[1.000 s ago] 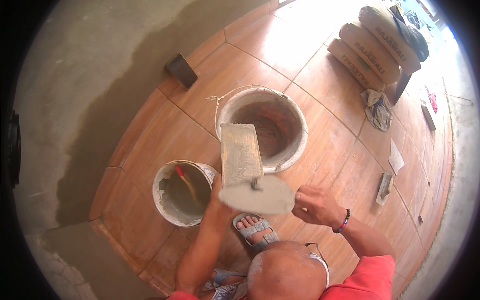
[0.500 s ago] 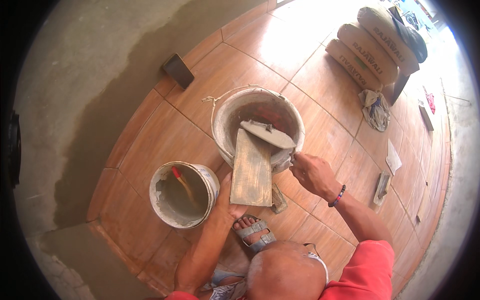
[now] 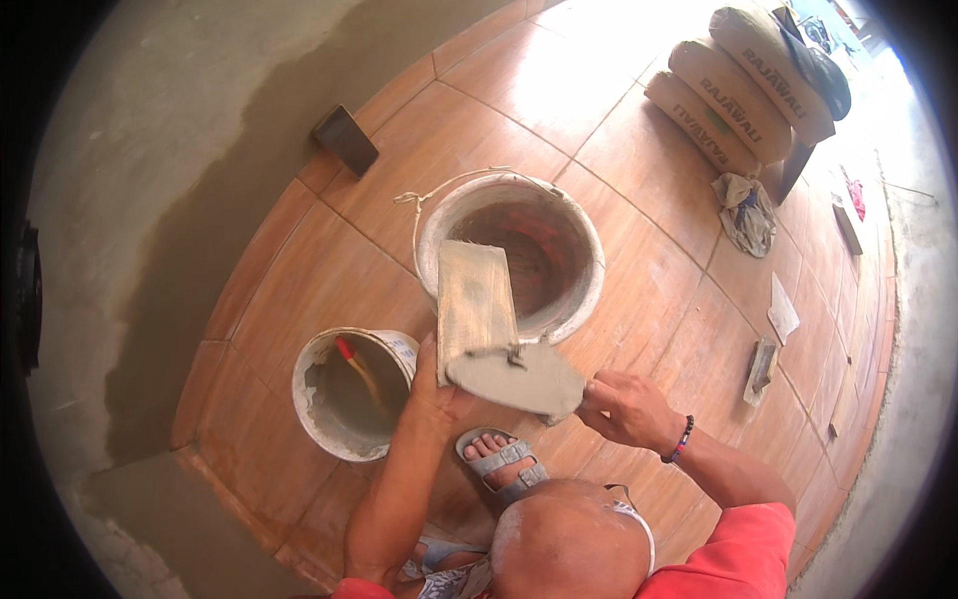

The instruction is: The person scoops plaster from a bucket using a trowel and applies it to a wall. They smooth the plaster on the wall surface, repeatedly loading the tool and spreading the material to cover the existing cracks.

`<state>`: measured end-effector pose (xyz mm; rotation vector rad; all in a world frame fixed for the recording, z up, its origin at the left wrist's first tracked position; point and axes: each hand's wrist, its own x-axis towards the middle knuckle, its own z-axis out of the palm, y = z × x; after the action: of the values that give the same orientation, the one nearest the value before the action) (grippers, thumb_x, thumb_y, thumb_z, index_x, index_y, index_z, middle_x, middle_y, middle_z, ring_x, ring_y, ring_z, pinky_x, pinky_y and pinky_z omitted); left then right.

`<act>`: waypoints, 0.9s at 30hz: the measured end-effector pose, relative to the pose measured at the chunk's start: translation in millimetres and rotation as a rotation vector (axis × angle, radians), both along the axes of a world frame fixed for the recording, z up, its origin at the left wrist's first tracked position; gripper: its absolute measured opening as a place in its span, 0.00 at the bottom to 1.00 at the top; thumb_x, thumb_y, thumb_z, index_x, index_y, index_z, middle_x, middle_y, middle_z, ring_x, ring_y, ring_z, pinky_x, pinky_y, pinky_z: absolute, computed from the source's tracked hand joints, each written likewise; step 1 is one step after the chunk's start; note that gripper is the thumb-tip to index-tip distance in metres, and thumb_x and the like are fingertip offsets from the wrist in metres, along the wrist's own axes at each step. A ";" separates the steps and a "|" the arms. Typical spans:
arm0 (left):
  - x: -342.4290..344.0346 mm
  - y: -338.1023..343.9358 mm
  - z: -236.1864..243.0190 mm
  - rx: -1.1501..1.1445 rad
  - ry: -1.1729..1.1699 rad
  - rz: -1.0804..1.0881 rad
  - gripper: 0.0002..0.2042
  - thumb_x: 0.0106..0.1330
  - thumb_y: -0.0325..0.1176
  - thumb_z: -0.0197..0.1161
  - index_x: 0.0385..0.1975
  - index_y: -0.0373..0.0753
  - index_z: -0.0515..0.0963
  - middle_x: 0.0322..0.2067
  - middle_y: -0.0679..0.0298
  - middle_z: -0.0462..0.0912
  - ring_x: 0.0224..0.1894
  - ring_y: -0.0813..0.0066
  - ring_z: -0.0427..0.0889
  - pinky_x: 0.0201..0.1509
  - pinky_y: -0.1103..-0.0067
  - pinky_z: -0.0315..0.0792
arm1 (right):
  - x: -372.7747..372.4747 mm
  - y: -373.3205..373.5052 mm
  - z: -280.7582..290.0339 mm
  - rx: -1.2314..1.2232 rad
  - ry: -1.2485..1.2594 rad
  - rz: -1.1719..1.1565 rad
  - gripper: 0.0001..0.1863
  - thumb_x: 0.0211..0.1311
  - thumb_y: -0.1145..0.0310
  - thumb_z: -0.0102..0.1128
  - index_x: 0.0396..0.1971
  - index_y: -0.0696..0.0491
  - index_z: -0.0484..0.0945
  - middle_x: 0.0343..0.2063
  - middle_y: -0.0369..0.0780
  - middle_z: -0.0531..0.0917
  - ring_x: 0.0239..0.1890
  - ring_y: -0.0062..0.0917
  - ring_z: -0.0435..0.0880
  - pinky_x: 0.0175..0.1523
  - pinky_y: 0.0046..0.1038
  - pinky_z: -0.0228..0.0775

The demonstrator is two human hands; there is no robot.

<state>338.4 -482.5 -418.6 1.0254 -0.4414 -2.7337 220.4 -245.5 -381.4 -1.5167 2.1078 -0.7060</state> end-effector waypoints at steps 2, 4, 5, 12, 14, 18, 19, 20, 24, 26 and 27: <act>0.4 4.4 -0.4 0.089 0.036 0.022 0.16 0.72 0.39 0.48 0.52 0.37 0.73 0.45 0.58 0.81 0.44 0.65 0.82 0.49 0.67 0.78 | -6.7 -17.3 6.3 -0.069 -0.007 -0.039 0.04 0.60 0.73 0.60 0.33 0.56 0.76 0.24 0.44 0.76 0.25 0.36 0.76 0.31 0.33 0.68; 15.2 6.6 -6.9 0.078 0.111 0.042 0.16 0.71 0.39 0.50 0.52 0.37 0.72 0.45 0.58 0.80 0.45 0.65 0.82 0.49 0.67 0.78 | -17.1 -36.0 6.8 -0.101 0.041 -0.085 0.06 0.61 0.71 0.59 0.35 0.56 0.76 0.25 0.45 0.77 0.25 0.37 0.76 0.31 0.33 0.69; 20.7 10.0 -8.4 0.076 0.148 0.051 0.16 0.71 0.39 0.50 0.52 0.37 0.72 0.45 0.58 0.80 0.45 0.65 0.82 0.49 0.67 0.78 | -24.4 -40.7 1.4 -0.089 0.098 -0.118 0.07 0.62 0.69 0.59 0.37 0.56 0.76 0.25 0.45 0.77 0.26 0.37 0.76 0.32 0.33 0.70; 34.6 9.4 -25.2 0.332 0.333 0.066 0.15 0.68 0.37 0.56 0.51 0.37 0.74 0.45 0.60 0.81 0.46 0.64 0.82 0.50 0.66 0.78 | -54.4 -47.0 3.1 0.109 -0.452 -0.399 0.15 0.68 0.59 0.52 0.41 0.57 0.77 0.23 0.40 0.77 0.24 0.24 0.76 0.31 0.21 0.71; 31.2 11.8 -27.5 0.370 0.312 0.040 0.16 0.67 0.38 0.57 0.50 0.37 0.75 0.45 0.60 0.81 0.47 0.64 0.81 0.50 0.66 0.77 | -65.1 -40.6 -2.9 0.014 -1.163 -0.491 0.17 0.69 0.56 0.50 0.38 0.56 0.77 0.21 0.36 0.76 0.21 0.20 0.74 0.27 0.18 0.68; 22.3 15.5 -30.2 0.339 0.306 0.010 0.16 0.66 0.39 0.59 0.49 0.39 0.75 0.46 0.62 0.81 0.49 0.65 0.80 0.51 0.66 0.77 | -56.5 -50.2 14.4 0.019 -1.189 -0.384 0.22 0.69 0.49 0.48 0.33 0.55 0.76 0.15 0.33 0.73 0.16 0.18 0.70 0.21 0.17 0.64; 17.5 16.8 -27.3 0.354 0.324 0.017 0.15 0.66 0.39 0.59 0.49 0.38 0.75 0.46 0.62 0.81 0.48 0.65 0.80 0.51 0.66 0.77 | -56.0 -49.4 12.3 0.025 -1.250 -0.380 0.23 0.68 0.49 0.48 0.33 0.56 0.76 0.15 0.33 0.72 0.15 0.18 0.70 0.20 0.17 0.63; 13.1 17.9 -21.9 0.369 0.342 0.024 0.15 0.66 0.38 0.60 0.49 0.38 0.75 0.45 0.62 0.81 0.47 0.65 0.80 0.50 0.66 0.77 | -54.6 -47.7 7.5 0.031 -1.310 -0.374 0.24 0.68 0.48 0.47 0.33 0.56 0.76 0.14 0.33 0.72 0.14 0.17 0.70 0.19 0.17 0.62; 6.6 10.3 -7.1 0.382 0.310 0.070 0.16 0.66 0.38 0.60 0.50 0.39 0.74 0.46 0.62 0.80 0.47 0.66 0.80 0.50 0.66 0.77 | -57.2 -30.3 4.8 0.062 -1.315 -0.267 0.24 0.67 0.47 0.48 0.31 0.56 0.77 0.13 0.33 0.71 0.13 0.18 0.69 0.17 0.19 0.60; 6.0 5.6 -4.1 0.389 0.263 0.060 0.16 0.66 0.38 0.60 0.50 0.40 0.74 0.47 0.62 0.80 0.48 0.66 0.80 0.49 0.66 0.77 | -54.8 -15.4 7.2 0.143 -1.307 -0.324 0.24 0.67 0.47 0.48 0.31 0.56 0.77 0.12 0.33 0.70 0.13 0.18 0.69 0.16 0.20 0.58; 4.7 4.2 -2.3 0.393 0.241 0.054 0.16 0.67 0.39 0.59 0.51 0.40 0.73 0.47 0.62 0.80 0.48 0.66 0.80 0.49 0.67 0.77 | -54.6 -7.0 8.3 0.182 -1.301 -0.353 0.24 0.68 0.48 0.48 0.31 0.56 0.77 0.12 0.33 0.70 0.13 0.18 0.69 0.15 0.21 0.58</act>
<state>343.2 -478.3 -421.0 0.7505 0.1670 -2.9078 165.8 -252.4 -373.1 -0.2963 1.3020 -1.1447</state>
